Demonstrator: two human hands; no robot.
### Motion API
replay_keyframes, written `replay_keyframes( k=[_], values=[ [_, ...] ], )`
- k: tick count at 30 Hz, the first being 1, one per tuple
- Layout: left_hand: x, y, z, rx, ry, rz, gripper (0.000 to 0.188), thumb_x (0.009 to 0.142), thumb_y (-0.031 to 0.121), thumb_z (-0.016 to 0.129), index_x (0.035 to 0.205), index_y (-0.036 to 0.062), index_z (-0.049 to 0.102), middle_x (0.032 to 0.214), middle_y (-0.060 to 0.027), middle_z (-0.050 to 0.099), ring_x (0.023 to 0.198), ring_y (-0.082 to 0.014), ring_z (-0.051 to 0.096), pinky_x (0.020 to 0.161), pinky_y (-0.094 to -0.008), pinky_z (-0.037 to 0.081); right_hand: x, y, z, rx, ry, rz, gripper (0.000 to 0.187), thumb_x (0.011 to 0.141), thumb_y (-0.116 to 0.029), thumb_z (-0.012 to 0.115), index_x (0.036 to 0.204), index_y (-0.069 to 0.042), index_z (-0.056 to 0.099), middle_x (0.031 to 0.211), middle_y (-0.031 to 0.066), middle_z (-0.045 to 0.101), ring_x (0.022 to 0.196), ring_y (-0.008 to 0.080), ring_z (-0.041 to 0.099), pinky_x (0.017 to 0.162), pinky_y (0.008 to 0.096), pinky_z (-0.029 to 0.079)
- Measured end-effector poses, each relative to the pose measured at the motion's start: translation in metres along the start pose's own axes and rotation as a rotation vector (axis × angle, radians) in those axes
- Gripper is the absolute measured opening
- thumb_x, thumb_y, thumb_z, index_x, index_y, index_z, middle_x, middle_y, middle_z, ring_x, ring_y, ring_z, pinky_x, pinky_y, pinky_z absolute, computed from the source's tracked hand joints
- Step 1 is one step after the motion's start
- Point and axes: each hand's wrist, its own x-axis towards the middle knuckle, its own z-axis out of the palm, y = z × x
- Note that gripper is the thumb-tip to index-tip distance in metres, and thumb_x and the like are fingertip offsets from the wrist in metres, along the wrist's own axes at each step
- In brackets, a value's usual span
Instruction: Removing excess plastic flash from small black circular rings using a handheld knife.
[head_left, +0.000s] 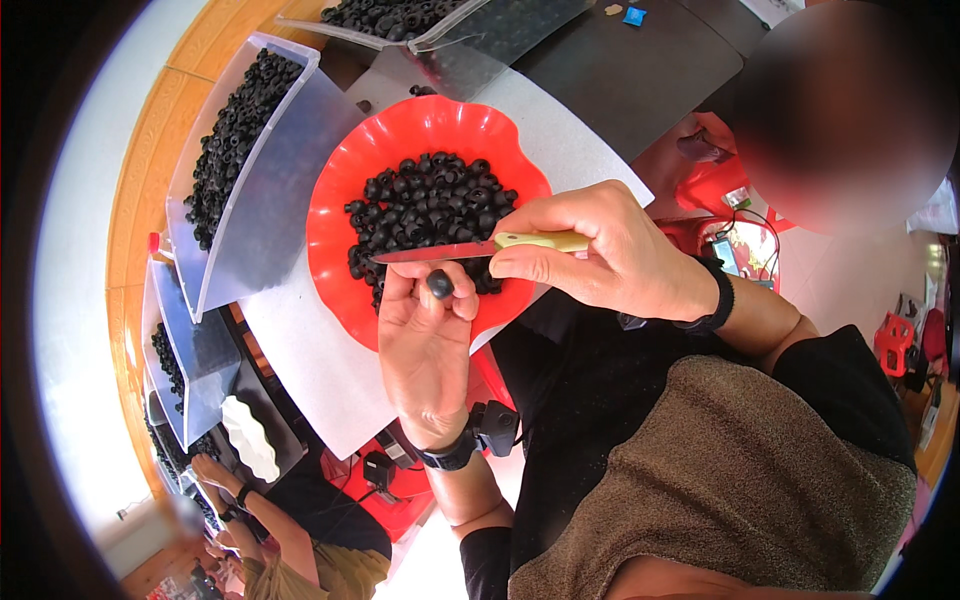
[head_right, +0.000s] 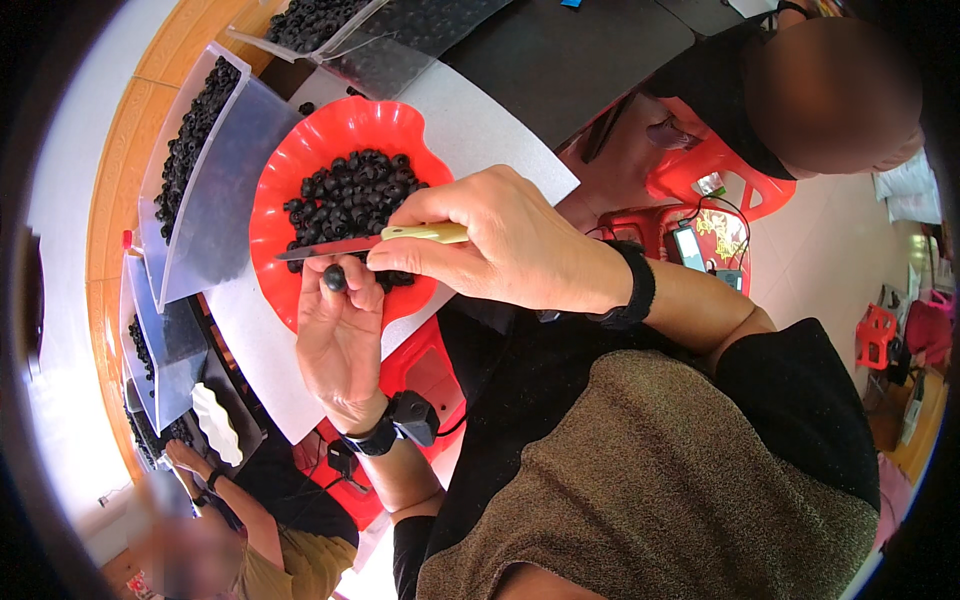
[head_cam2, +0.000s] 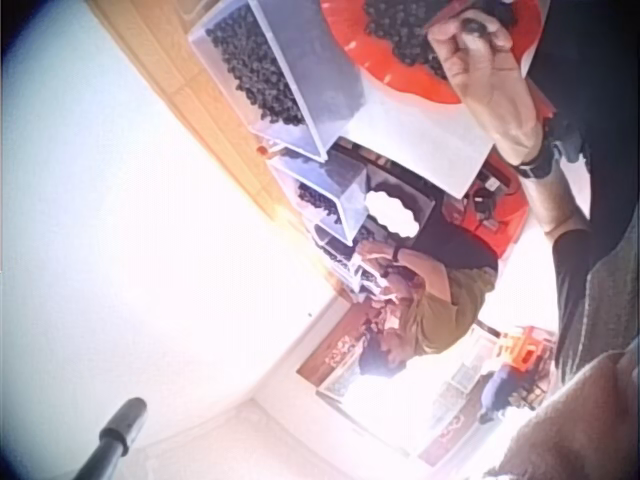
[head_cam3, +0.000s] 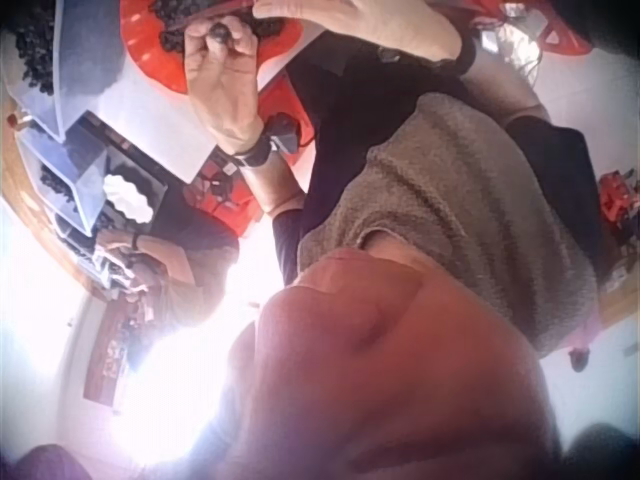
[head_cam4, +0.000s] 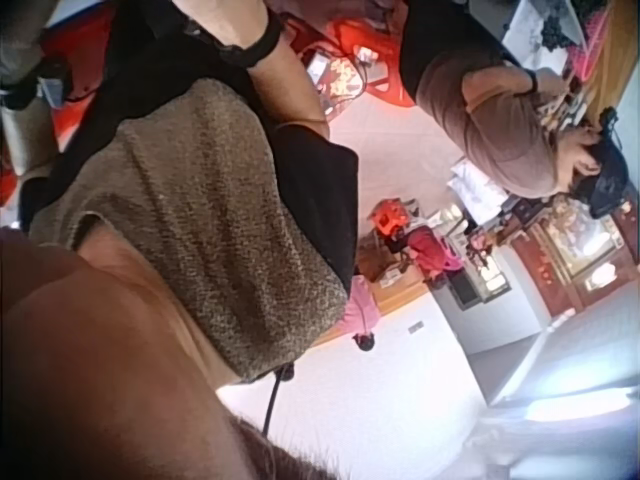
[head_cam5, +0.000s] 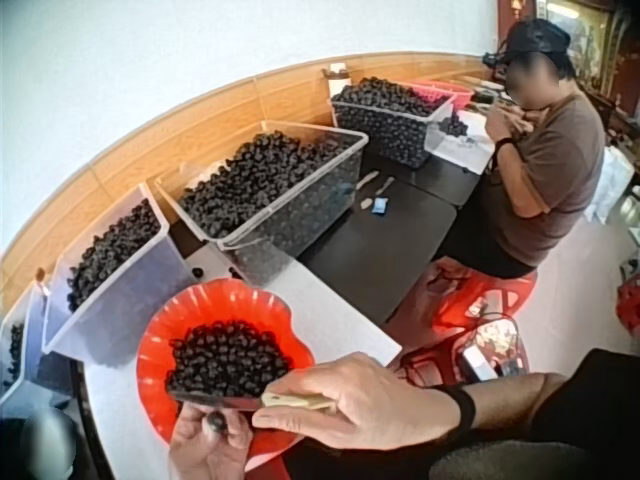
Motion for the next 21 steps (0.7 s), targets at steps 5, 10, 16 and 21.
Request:
replay_keyframes(
  k=[5, 10, 16, 21],
  values=[
    [-0.005, -0.001, 0.012, 0.184, 0.023, 0.046, 0.033, 0.098, 0.004, 0.060, 0.128, 0.0058, 0.046, 0.107, -0.0097, 0.062, 0.094, -0.0168, 0.058, 0.085, -0.0298, 0.046, 0.008, -0.008, 0.005, 0.268, -0.107, 0.028, 0.029, 0.088, -0.012, 0.079, 0.110, 0.003, 0.068, 0.096, 0.0094, 0.074, 0.084, 0.0089, 0.068, 0.072, 0.0247, 0.053],
    [-0.006, 0.001, 0.017, 0.240, -0.023, 0.049, 0.034, 0.098, 0.000, 0.058, 0.129, 0.0061, 0.044, 0.118, -0.0117, 0.064, 0.098, -0.0154, 0.058, 0.085, -0.0294, 0.045, 0.016, -0.007, 0.016, 0.659, -0.198, 0.119, 0.022, 0.094, -0.011, 0.072, 0.110, 0.004, 0.068, 0.093, 0.0055, 0.071, 0.083, 0.0112, 0.067, 0.074, 0.0247, 0.054],
    [-0.005, 0.000, 0.023, 0.242, -0.028, 0.017, 0.037, 0.097, -0.001, 0.058, 0.131, 0.0053, 0.042, 0.120, -0.0139, 0.064, 0.099, -0.0166, 0.059, 0.087, -0.0309, 0.047, 0.016, -0.016, 0.004, 0.744, -0.275, 0.315, 0.019, 0.101, -0.021, 0.063, 0.098, -0.003, 0.070, 0.085, 0.0007, 0.070, 0.074, 0.0022, 0.059, 0.059, 0.0187, 0.039],
    [-0.003, 0.003, 0.030, 0.231, -0.132, 0.000, 0.037, 0.098, 0.001, 0.060, 0.131, 0.0058, 0.042, 0.113, -0.0102, 0.065, 0.099, -0.0156, 0.063, 0.088, -0.0290, 0.051, 0.013, -0.019, 0.004, 0.768, -0.278, 0.267, 0.018, 0.101, -0.022, 0.065, 0.100, -0.004, 0.066, 0.085, -0.0011, 0.067, 0.074, 0.0027, 0.057, 0.061, 0.0190, 0.041]
  ],
)
